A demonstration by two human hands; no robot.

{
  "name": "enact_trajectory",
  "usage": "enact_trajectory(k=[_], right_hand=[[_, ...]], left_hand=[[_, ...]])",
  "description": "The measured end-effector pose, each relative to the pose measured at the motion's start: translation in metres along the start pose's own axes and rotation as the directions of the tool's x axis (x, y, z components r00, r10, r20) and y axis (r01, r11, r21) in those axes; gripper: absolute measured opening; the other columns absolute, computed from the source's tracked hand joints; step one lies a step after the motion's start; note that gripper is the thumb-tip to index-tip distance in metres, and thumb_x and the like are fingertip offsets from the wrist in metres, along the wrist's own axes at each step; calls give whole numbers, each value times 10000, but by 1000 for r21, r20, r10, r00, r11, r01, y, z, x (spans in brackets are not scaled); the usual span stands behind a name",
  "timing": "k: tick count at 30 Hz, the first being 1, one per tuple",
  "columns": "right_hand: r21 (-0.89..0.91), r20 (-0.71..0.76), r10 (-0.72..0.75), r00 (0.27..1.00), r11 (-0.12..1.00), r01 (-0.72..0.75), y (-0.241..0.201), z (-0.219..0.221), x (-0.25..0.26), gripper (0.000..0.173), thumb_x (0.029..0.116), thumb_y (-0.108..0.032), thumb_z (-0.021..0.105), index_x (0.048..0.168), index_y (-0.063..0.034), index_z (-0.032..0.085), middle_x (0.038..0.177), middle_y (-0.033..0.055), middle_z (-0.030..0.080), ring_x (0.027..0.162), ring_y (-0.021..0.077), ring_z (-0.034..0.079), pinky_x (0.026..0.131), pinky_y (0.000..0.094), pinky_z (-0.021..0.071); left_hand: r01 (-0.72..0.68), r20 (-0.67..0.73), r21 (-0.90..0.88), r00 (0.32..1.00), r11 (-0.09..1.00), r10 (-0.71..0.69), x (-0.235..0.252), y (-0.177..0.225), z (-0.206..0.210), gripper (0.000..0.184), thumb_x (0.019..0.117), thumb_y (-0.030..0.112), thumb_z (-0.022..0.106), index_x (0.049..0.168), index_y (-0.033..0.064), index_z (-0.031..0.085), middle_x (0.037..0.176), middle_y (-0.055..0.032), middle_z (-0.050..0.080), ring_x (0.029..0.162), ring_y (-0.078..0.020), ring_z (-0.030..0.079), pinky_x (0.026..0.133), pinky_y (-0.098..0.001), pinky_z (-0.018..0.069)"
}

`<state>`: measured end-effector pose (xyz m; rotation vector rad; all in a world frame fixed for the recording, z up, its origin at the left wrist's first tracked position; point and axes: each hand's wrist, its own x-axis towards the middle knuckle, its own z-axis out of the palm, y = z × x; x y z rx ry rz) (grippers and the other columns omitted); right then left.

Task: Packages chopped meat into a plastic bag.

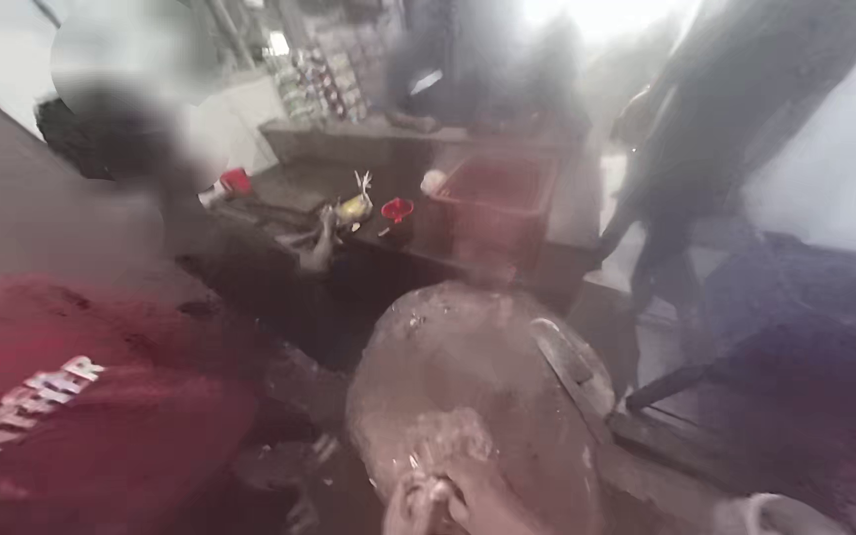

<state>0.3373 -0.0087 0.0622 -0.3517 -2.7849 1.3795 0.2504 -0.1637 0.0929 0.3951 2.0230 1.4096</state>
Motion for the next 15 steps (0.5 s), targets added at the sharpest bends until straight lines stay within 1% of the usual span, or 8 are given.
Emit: enact_trajectory(k=[2,4,6,7,9,12,14,15], right_hand=[[-33,3,20,1000,999,-20,-3,-17,-4,331,1032,-262,558,1305,-105,663,1296,109,674,1244,253,618,1096,460,480],[-10,-17,19,1000,1000,-19,-5,-21,-4,290,1020,-221,562,1254,-105,689,1239,99,692,1188,231,641,1053,434,511],[42,26,67,997,997,-69,-12,-23,-3,299,1018,-191,560,1266,-82,686,1242,119,688,1176,239,646,1049,435,511],[68,41,77,996,995,-79,-11,-21,-1,307,1030,-213,566,1279,-74,678,1259,127,683,1189,243,642,1063,444,504],[100,45,66,997,992,-71,-3,-9,4,301,1033,-271,576,1258,-102,685,1243,97,684,1167,216,650,1045,436,522],[174,55,54,997,983,-63,6,-7,12,311,1034,-302,582,1247,-103,690,1239,84,685,1151,190,650,1032,419,523],[164,16,47,999,985,-49,12,-12,10,328,1024,-297,606,1288,-113,666,1260,78,673,1162,172,646,1033,390,534],[161,-49,15,999,987,-7,13,-15,7,330,996,-258,640,1274,-81,668,1252,110,669,1161,196,643,1025,397,536]], left_hand=[[-5,59,-127,998,992,12,3,3,5,497,928,194,752,1328,-14,544,1126,-135,701,995,-187,698,892,-389,598],[19,170,-245,985,969,24,12,-10,-1,463,928,183,749,1327,39,563,1111,-92,722,966,-172,712,854,-371,611],[17,340,-322,935,947,99,18,-18,-12,365,963,135,659,1311,56,583,1100,-74,717,949,-167,702,845,-356,601],[19,416,-363,898,932,143,19,-18,-16,322,984,141,623,1296,62,612,1089,-79,714,942,-175,692,844,-360,595],[89,527,-402,837,911,151,18,-15,-20,292,1016,181,562,1279,76,636,1092,-95,716,940,-190,688,841,-375,591],[191,565,-417,820,889,88,22,-14,-17,275,997,207,533,1209,80,654,1082,-97,717,929,-191,690,822,-381,594],[167,493,-386,869,907,50,21,-15,-13,306,981,172,507,1232,79,657,1074,-72,715,922,-169,687,816,-367,597],[131,440,-375,896,918,52,21,-13,-11,323,989,149,477,1260,74,636,1094,-59,707,936,-155,679,827,-354,592]])
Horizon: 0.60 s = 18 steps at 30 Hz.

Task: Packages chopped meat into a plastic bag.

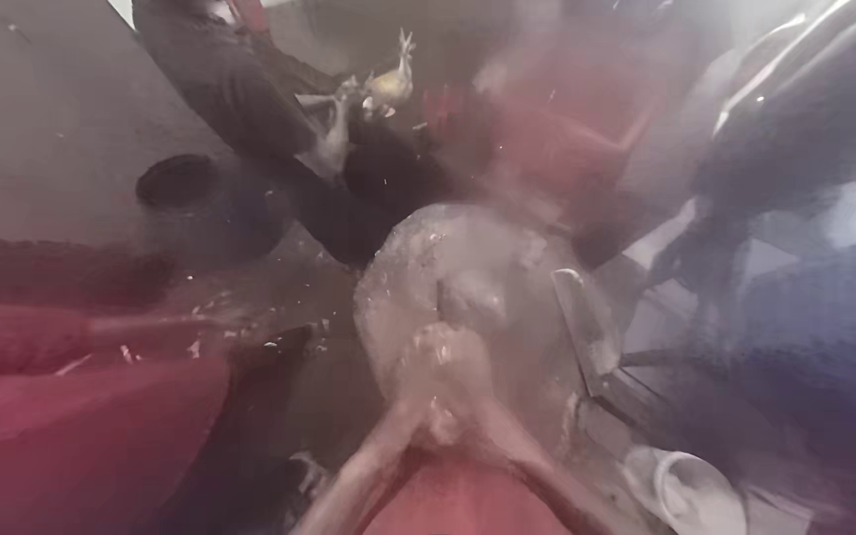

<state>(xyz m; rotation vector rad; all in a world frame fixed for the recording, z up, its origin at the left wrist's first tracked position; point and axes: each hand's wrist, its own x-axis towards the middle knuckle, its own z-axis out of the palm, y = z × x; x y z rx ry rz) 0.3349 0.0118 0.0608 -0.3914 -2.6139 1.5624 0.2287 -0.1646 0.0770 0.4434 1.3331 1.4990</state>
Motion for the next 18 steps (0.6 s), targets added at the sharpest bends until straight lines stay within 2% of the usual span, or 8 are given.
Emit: enact_trajectory(k=[3,5,7,8,10,12,15,18], right_hand=[[-32,-64,-76,995,997,74,-12,-21,-24,345,959,-295,686,1205,-53,686,1200,141,674,1102,216,654,970,393,556],[56,134,11,991,998,-19,-23,-36,-36,371,998,-341,650,1260,-79,667,1177,100,685,1034,155,670,924,345,573],[225,367,134,921,947,-228,-22,-41,-31,459,1027,-377,601,1353,-54,605,1241,111,669,1080,144,665,967,339,554],[284,404,185,896,905,-315,-17,-35,-26,445,1023,-374,606,1333,-55,613,1211,97,677,1052,128,670,949,332,560],[340,392,247,886,856,-389,-6,-23,-20,345,1017,-316,622,1249,-62,653,1113,57,699,977,91,673,905,307,567],[286,398,292,870,861,-420,-6,-19,-17,278,1024,-274,595,1200,-65,649,985,42,686,835,83,653,783,299,566],[189,369,289,883,907,-376,-6,-24,-22,292,1006,-306,623,1146,-53,671,942,65,688,821,116,659,784,337,569],[253,359,172,918,928,-272,-6,-43,-31,278,1002,-292,646,1101,-36,683,986,66,687,880,97,653,824,299,558]], left_hand=[[-43,-123,-6,992,999,42,-3,5,4,404,1011,102,443,1399,48,541,1233,-89,687,1041,-177,683,890,-363,591],[-34,-120,-11,992,999,33,-6,4,4,453,1006,109,452,1456,65,497,1314,-100,653,1091,-196,667,916,-382,580],[-13,-75,47,997,999,16,-2,2,7,472,1001,149,510,1465,72,482,1297,-90,658,1052,-179,683,888,-373,597],[-12,-36,126,999,992,17,-2,1,7,458,1023,146,518,1475,81,477,1319,-83,648,1077,-166,679,919,-363,593],[-10,-18,428,1000,904,20,-4,4,10,453,1056,219,526,1504,166,487,1348,-41,642,1114,-113,665,984,-342,563],[6,-48,657,998,753,34,-10,10,11,496,1038,380,577,1512,253,502,1229,-42,708,1012,-132,707,935,-398,586],[-57,-51,761,988,647,148,-17,6,11,489,1007,414,629,1459,235,581,1215,-42,726,1018,-150,715,948,-418,580],[-129,-103,754,945,644,310,-13,-6,0,471,925,382,735,1347,179,681,1154,-37,730,913,-104,693,833,-327,596]])
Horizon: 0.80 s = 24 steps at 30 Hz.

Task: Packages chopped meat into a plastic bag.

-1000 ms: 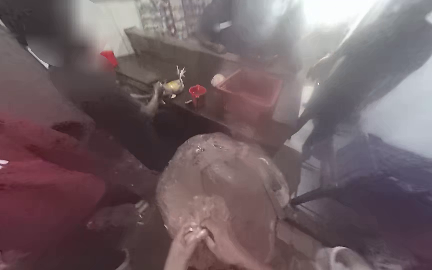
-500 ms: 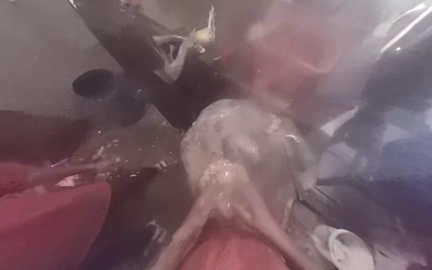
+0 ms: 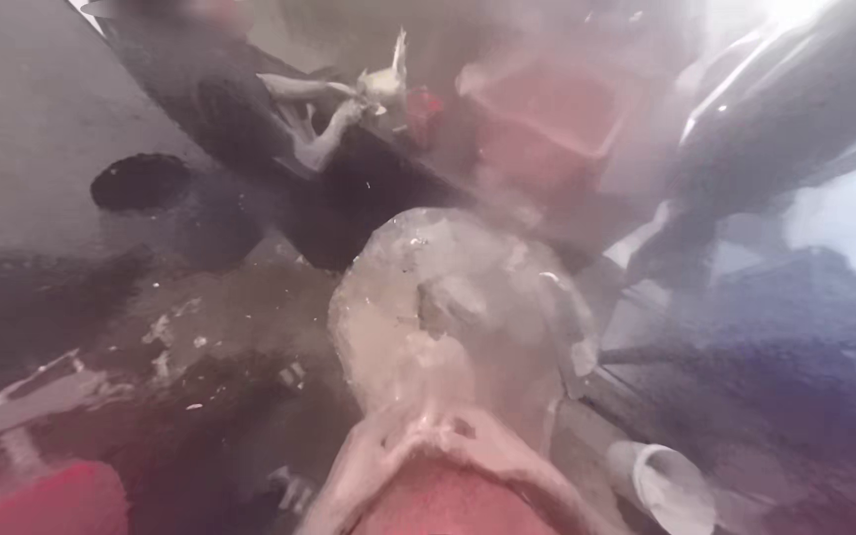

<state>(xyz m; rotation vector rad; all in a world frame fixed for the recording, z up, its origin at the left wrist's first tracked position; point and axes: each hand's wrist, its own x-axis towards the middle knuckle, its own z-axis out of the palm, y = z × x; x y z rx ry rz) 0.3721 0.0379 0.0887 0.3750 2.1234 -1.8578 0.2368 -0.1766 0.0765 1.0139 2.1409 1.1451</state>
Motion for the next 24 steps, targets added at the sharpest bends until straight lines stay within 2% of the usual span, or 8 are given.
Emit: enact_trajectory(k=[2,6,9,11,14,18,20,24], right_hand=[[150,47,-102,994,984,94,-4,-3,-7,222,1013,-209,608,1083,-6,662,1019,34,656,876,36,626,808,227,548],[418,34,-200,979,893,168,-3,10,4,193,1052,-245,540,982,-91,631,799,-37,653,669,38,613,623,230,540],[230,-78,41,996,973,-22,13,3,6,263,1040,-200,479,951,-26,655,736,-25,600,637,39,570,624,249,519],[176,-175,181,968,973,-150,24,-18,0,268,1052,-210,485,971,-26,663,738,-14,583,631,56,558,629,266,518],[177,-274,193,942,973,-148,23,-24,-13,246,1020,-247,560,825,-103,598,652,-67,519,570,22,511,568,225,470],[68,-230,5,973,998,10,-13,-25,-26,208,965,-239,671,896,-44,645,745,-52,560,682,-20,521,660,172,465],[25,-107,-92,990,995,95,-42,-17,-25,255,949,-269,707,942,-22,645,796,-9,581,721,4,530,679,185,462],[-77,169,-377,911,916,393,-83,11,4,152,939,-112,650,1051,-9,647,958,141,662,873,209,649,780,380,550]], left_hand=[[-28,19,-52,999,998,29,2,-10,-2,448,929,360,728,1318,140,689,1136,-54,726,896,-85,679,813,-281,583],[-148,37,-89,988,985,152,17,-19,7,303,986,294,650,1194,93,741,1097,-45,737,999,-103,692,928,-311,574],[-118,-32,-5,992,993,118,32,-44,-11,253,993,244,608,1097,80,770,1051,-47,763,963,-121,722,899,-355,593],[26,-86,17,996,1000,-25,40,-64,-28,247,1024,226,589,1155,70,729,1043,-55,745,922,-101,707,872,-327,587],[62,-41,107,997,992,-58,28,-68,-31,244,1004,278,638,1143,108,745,1058,-40,744,917,-97,705,871,-314,590],[215,399,192,874,958,-276,22,-26,-59,367,1021,429,598,1088,102,750,1078,-84,706,974,-207,687,915,-450,562],[253,567,29,793,967,-224,19,-11,-67,344,1015,427,607,1089,112,721,1015,-40,693,862,-132,664,801,-365,570],[100,344,-160,938,982,-39,14,26,-40,411,872,217,748,1245,57,685,1282,-74,645,1170,-125,610,1025,-327,515]])
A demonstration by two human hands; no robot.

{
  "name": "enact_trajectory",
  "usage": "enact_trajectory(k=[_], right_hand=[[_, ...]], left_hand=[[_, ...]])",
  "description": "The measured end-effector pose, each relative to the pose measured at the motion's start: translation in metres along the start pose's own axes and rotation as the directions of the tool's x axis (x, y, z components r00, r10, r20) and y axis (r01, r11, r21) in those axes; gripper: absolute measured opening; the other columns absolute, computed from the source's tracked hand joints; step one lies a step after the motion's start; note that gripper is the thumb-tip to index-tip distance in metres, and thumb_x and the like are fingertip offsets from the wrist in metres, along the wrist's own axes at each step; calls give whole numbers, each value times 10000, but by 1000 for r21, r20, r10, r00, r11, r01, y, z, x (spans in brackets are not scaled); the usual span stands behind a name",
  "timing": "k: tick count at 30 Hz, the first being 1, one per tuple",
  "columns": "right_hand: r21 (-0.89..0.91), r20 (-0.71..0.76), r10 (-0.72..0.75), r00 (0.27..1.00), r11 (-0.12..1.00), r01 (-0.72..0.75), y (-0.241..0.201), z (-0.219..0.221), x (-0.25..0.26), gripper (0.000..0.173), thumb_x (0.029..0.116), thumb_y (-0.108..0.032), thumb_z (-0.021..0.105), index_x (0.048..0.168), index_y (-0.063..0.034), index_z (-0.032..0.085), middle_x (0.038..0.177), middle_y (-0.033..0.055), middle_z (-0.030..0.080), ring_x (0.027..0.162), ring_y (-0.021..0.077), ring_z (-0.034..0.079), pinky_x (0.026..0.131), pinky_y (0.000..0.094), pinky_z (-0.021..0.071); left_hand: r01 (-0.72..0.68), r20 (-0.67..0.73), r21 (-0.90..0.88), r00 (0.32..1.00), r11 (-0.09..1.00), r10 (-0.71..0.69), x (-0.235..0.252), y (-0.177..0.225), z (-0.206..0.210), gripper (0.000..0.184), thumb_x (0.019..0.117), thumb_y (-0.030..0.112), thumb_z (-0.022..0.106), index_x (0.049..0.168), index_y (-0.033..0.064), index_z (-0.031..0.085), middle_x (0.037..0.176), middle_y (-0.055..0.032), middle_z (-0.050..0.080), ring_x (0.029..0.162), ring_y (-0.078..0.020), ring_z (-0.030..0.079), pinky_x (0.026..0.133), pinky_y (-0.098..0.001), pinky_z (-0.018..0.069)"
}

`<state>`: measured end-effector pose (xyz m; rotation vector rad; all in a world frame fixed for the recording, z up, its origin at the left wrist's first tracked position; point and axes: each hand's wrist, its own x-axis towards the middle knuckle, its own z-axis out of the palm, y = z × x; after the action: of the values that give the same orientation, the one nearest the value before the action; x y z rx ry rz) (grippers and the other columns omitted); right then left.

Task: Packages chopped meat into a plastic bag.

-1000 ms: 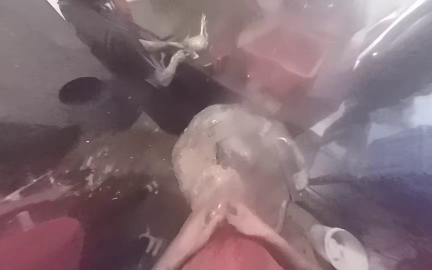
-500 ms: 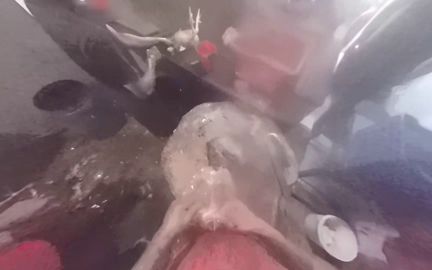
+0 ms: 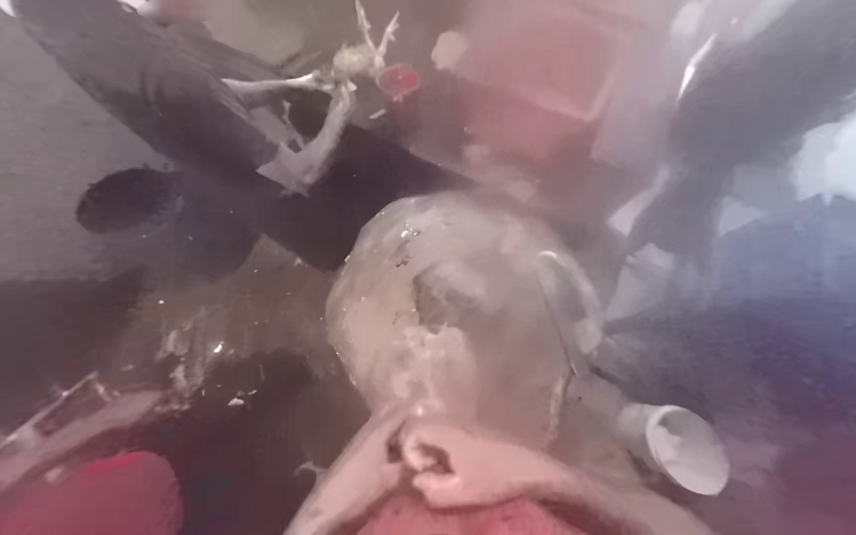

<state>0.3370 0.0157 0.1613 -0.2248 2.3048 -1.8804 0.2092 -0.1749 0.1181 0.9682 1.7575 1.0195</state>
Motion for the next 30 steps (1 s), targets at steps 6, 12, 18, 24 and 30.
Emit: enact_trajectory(k=[6,12,18,24,30], right_hand=[[-358,91,-198,976,908,218,-3,11,29,147,951,-91,632,1083,-117,689,975,80,717,875,240,719,722,444,590],[-373,-90,-158,983,921,113,23,-12,29,209,945,-107,688,1151,-75,688,1072,93,714,972,221,709,860,419,599],[-104,-408,306,860,920,-377,77,-63,39,323,955,-148,570,1273,-103,600,1049,88,692,940,181,674,883,411,556],[-114,-389,366,845,892,-438,118,-42,42,342,1012,-267,557,1326,-138,594,1218,98,669,1116,210,653,955,426,552],[-216,-290,352,890,882,-419,97,-54,-8,484,1032,-303,565,1496,-187,489,1403,95,601,1192,217,642,1029,455,526]], left_hand=[[243,-427,177,892,954,-147,41,9,30,228,982,73,552,1110,-74,671,1012,-175,678,912,-181,642,837,-325,543],[127,-452,52,887,991,-90,30,-19,36,373,1009,167,534,1317,-30,604,1236,-152,662,1123,-168,641,1003,-354,527],[216,-464,171,878,961,-115,59,-9,36,452,907,283,757,1276,51,635,1175,-142,662,886,-192,669,792,-374,585],[58,-540,291,834,955,113,40,-40,40,222,914,252,700,1018,66,762,1126,-108,688,1069,-170,655,950,-308,556],[209,-521,5,836,978,-176,-4,-27,41,145,937,183,682,970,51,732,1099,-66,688,992,-104,660,875,-281,575]])
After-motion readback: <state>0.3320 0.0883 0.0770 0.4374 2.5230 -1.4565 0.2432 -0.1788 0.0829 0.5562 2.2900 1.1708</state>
